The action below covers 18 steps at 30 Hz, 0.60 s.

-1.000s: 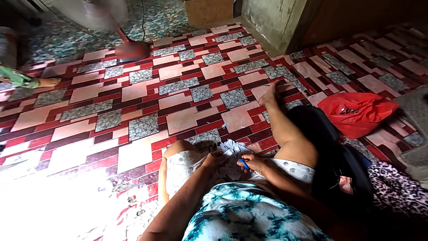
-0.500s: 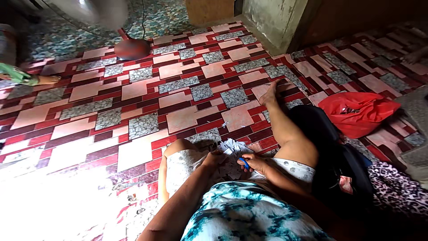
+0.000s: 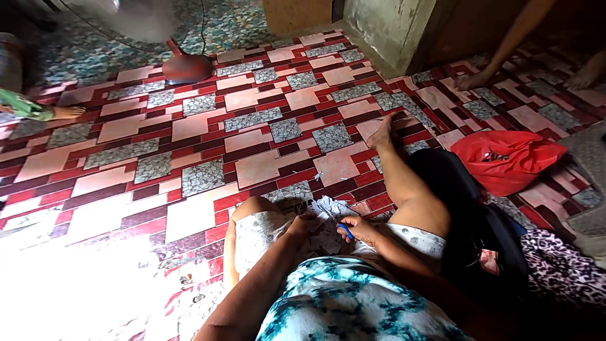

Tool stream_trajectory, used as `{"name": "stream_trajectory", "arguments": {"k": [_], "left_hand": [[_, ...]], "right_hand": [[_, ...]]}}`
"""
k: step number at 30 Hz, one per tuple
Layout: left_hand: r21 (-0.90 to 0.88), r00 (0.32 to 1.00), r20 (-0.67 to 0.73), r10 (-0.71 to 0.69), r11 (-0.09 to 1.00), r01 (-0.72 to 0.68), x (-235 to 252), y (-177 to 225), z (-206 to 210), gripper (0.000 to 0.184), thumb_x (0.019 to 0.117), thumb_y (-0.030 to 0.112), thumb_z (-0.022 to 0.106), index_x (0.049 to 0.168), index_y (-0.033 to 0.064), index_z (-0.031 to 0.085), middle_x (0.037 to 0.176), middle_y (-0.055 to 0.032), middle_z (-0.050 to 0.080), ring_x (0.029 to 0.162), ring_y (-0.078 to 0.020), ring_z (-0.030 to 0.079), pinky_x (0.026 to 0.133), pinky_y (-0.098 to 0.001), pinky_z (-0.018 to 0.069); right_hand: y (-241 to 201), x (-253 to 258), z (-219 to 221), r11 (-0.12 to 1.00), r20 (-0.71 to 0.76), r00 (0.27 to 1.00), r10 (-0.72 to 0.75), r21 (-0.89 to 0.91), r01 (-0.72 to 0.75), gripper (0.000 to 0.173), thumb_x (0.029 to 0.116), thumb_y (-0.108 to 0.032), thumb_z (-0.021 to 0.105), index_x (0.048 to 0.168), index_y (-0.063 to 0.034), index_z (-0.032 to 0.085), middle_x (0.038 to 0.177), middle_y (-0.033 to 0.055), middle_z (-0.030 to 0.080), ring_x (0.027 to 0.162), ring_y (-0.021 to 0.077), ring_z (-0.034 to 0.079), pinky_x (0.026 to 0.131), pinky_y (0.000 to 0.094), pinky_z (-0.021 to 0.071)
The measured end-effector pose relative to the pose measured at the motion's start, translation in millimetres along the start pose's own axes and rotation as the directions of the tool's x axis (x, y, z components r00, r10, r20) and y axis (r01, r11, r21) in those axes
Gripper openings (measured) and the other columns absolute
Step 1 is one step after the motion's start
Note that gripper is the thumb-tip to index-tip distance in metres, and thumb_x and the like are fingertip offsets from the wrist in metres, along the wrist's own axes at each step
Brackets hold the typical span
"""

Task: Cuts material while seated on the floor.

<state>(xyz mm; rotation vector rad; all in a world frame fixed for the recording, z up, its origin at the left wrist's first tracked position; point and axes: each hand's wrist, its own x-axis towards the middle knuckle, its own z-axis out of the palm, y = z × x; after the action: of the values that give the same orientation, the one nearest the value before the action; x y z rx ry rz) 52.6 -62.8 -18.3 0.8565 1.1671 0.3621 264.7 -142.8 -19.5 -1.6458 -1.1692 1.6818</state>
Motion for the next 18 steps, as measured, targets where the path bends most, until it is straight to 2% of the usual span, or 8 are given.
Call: {"name": "stream_trajectory", "arguments": {"k": [3, 6, 14, 18], "left_hand": [[-0.004, 1.000, -0.005, -0.006, 1.000, 0.006, 0.7, -0.1, -0.2, 0.018, 0.1036, 0.003, 0.056, 0.121, -0.0021, 0.055, 0.096, -0.0115, 0.069, 0.078, -0.0168, 0.070, 0.070, -0.0301, 0.0588], [-0.017, 1.000, -0.009, -0.011, 1.000, 0.011, 1.3, -0.5, 0.0, 0.018, 0.1033, 0.003, 0.057, 0.120, -0.0019, 0.055, 0.095, -0.0113, 0.069, 0.077, -0.0169, 0.070, 0.070, -0.0301, 0.0592], [0.007, 1.000, 0.007, 0.001, 1.000, -0.001, -0.7, 1.1, 1.0, 0.017, 0.1034, 0.004, 0.057, 0.119, -0.0025, 0.056, 0.095, -0.0111, 0.069, 0.077, -0.0164, 0.070, 0.070, -0.0302, 0.0590], [-0.003, 1.000, 0.009, 0.001, 1.000, -0.001, -0.6, 1.4, 0.6, 0.017, 0.1029, 0.004, 0.058, 0.118, -0.0024, 0.056, 0.094, -0.0105, 0.069, 0.078, -0.0159, 0.070, 0.070, -0.0295, 0.0588]], "right_hand": [[0.5, 1.1, -0.8, 0.998, 0.025, 0.998, 0.062, -0.011, -0.062, 0.030, 0.1019, -0.031, 0.064, 0.117, -0.0052, 0.063, 0.080, 0.0007, 0.067, 0.061, 0.0056, 0.058, 0.052, 0.0205, 0.0434], [0.8, 1.5, -0.2, 0.998, 0.050, 0.997, 0.065, -0.017, -0.064, 0.031, 0.1015, -0.032, 0.065, 0.117, -0.0055, 0.063, 0.081, 0.0001, 0.068, 0.061, 0.0049, 0.058, 0.053, 0.0201, 0.0429], [-0.1, 0.6, 1.4, 0.999, 0.037, 0.999, 0.031, -0.036, -0.030, 0.030, 0.1005, -0.027, 0.067, 0.118, -0.0033, 0.065, 0.080, 0.0005, 0.067, 0.059, 0.0041, 0.056, 0.052, 0.0197, 0.0414], [-0.3, -0.1, 1.1, 0.999, 0.023, 0.999, -0.029, -0.018, 0.029, 0.028, 0.0984, -0.017, 0.069, 0.118, 0.0017, 0.064, 0.081, 0.0015, 0.066, 0.061, 0.0043, 0.058, 0.056, 0.0202, 0.0477]]}}
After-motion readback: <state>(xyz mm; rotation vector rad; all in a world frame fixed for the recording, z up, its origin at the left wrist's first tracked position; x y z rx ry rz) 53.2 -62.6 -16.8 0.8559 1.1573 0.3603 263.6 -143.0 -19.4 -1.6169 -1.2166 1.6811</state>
